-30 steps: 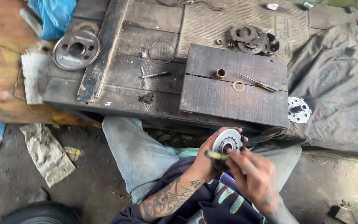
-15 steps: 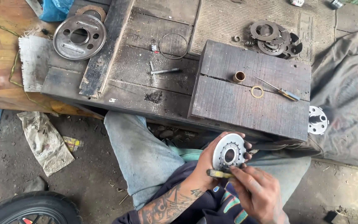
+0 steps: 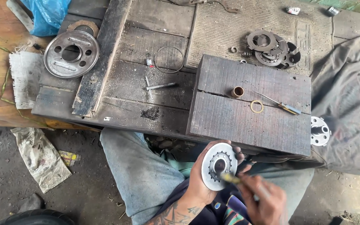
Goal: Cleaning a circular mechanical component using a small brush on a wooden workbench in a workshop.
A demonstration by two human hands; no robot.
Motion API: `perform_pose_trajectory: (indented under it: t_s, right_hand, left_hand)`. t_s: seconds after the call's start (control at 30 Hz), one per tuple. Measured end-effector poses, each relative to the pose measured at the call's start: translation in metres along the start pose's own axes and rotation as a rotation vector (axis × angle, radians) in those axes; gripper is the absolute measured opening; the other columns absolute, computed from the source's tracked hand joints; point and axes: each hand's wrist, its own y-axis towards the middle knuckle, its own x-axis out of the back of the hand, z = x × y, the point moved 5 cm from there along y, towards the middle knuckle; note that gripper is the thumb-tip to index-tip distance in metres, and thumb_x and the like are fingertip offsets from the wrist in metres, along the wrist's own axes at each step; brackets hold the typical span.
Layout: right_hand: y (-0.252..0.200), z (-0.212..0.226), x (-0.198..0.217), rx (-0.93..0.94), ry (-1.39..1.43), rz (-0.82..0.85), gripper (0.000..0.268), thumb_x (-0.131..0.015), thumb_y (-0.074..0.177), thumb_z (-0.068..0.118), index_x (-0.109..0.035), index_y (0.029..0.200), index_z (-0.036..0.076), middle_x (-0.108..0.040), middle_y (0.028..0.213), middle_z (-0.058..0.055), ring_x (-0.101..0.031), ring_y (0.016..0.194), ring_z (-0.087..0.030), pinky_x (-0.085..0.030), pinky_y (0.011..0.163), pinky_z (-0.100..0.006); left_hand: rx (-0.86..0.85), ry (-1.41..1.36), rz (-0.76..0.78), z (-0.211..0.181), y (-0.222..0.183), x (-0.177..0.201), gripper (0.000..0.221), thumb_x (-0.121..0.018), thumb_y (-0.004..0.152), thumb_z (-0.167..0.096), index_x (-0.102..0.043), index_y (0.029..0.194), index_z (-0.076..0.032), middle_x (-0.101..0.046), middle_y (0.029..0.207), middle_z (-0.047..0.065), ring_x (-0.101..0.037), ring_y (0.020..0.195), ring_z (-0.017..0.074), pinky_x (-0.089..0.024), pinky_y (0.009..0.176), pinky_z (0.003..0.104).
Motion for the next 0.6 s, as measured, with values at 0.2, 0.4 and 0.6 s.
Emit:
perform_pose_trajectory:
  t_s: [0.2, 0.4, 0.6]
  right_hand:
    - [-0.005, -0.007, -0.008, 0.067, -0.092, -0.021, 0.027, -0.074, 0.087, 0.022, -0.074, 0.113, 0.013, -0.076, 0.1, -0.003, -0.07, 0.069, -0.015, -0.055, 0.061, -0.03]
    - [0.015, 0.012, 0.0, 0.082, 0.004, 0.024, 0.023, -0.069, 0.09, 0.019, -0.071, 0.111, 0.01, -0.074, 0.095, -0.006, -0.072, 0.071, -0.019, -0.055, 0.058, -0.031]
    - [0.026, 0.006, 0.012, 0.019, -0.012, -0.004, 0.021, -0.065, 0.094, 0.016, -0.069, 0.11, 0.004, -0.068, 0.084, -0.007, -0.064, 0.061, -0.021, -0.05, 0.056, -0.035]
  left_hand:
    - [0.068, -0.191, -0.048, 0.003, 0.007, 0.01, 0.026, -0.056, 0.096, -0.023, -0.066, 0.115, -0.008, -0.064, 0.119, 0.019, -0.059, 0.123, 0.0345, -0.049, 0.102, 0.067]
    - [-0.024, -0.071, -0.038, 0.005, 0.0, 0.004, 0.028, -0.053, 0.096, -0.021, -0.064, 0.117, -0.006, -0.066, 0.119, 0.025, -0.063, 0.115, 0.0397, -0.05, 0.103, 0.066]
    - [-0.191, 0.063, 0.137, 0.014, -0.006, -0.002, 0.035, -0.048, 0.101, -0.023, -0.062, 0.121, 0.002, -0.067, 0.12, 0.028, -0.063, 0.119, 0.0421, -0.046, 0.113, 0.051]
